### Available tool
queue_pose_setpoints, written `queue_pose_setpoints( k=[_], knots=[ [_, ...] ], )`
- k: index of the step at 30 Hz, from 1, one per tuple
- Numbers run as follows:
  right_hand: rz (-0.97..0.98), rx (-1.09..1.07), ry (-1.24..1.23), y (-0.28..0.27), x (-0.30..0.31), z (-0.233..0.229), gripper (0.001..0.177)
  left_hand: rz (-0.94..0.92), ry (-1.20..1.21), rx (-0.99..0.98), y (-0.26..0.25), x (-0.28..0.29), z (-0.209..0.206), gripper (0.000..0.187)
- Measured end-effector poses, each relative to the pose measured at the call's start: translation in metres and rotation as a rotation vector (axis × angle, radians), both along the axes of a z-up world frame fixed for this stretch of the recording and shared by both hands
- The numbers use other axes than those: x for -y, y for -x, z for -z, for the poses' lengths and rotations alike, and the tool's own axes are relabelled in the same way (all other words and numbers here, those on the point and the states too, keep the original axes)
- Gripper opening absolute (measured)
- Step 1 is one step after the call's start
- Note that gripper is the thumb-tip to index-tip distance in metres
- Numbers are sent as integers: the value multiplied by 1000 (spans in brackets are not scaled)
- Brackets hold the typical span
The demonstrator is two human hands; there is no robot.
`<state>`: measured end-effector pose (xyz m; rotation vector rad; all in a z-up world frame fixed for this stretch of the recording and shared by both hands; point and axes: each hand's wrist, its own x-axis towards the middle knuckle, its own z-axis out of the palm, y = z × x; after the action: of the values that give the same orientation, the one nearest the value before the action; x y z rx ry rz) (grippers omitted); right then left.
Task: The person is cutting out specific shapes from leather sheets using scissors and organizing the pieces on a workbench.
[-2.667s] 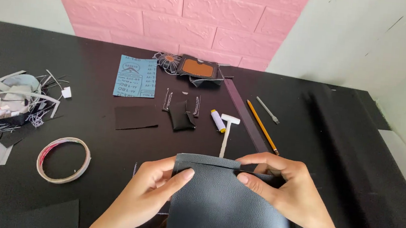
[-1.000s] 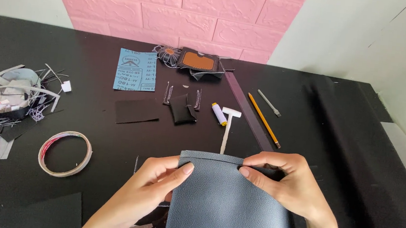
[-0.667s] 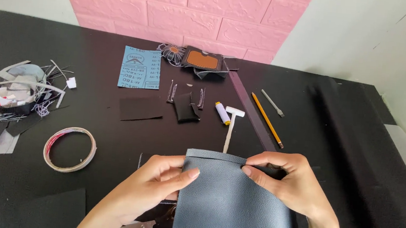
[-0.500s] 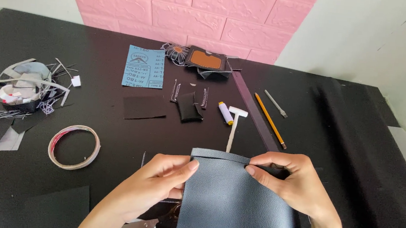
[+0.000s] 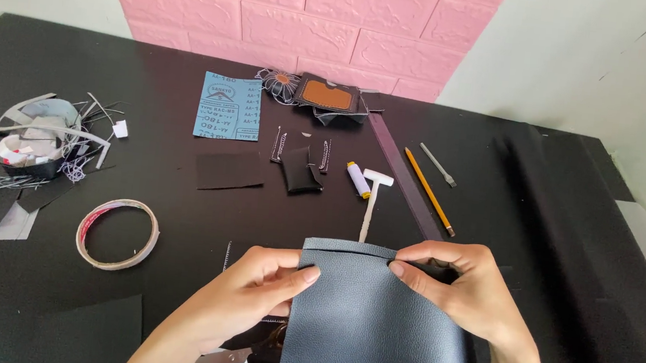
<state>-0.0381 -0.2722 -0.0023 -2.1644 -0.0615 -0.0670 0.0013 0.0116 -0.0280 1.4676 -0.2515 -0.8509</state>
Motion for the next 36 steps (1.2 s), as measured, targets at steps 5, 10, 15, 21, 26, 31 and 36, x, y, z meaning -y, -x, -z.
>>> queue_pose_setpoints(
  k=[5, 10, 15, 21, 26, 31, 36],
  knots=[
    [12, -3, -20, 1, -3, 1, 7, 2, -61, 7, 1, -1, -8, 37],
    [24, -21, -64, 1, -14, 1, 6, -64, -62, -80, -1, 0, -27, 43],
    [0, 20, -60, 0, -25, 5, 7, -155, -160, -153, -5, -3, -31, 45],
    [-62, 78, -84, 1, -14, -4, 15, -144, -265, 22, -11, -20, -1, 30],
    [239, 275, -199, 3, 33, -10, 44, -145, -258, 111, -12, -27, 4, 45],
    [118, 275, -170, 10, 24, -18, 25, -140, -221, 115, -10, -19, 10, 43],
    [-50, 220, 82, 10, -15, -15, 28, -75, -182, 32, -2, -5, -19, 33]
  ],
)
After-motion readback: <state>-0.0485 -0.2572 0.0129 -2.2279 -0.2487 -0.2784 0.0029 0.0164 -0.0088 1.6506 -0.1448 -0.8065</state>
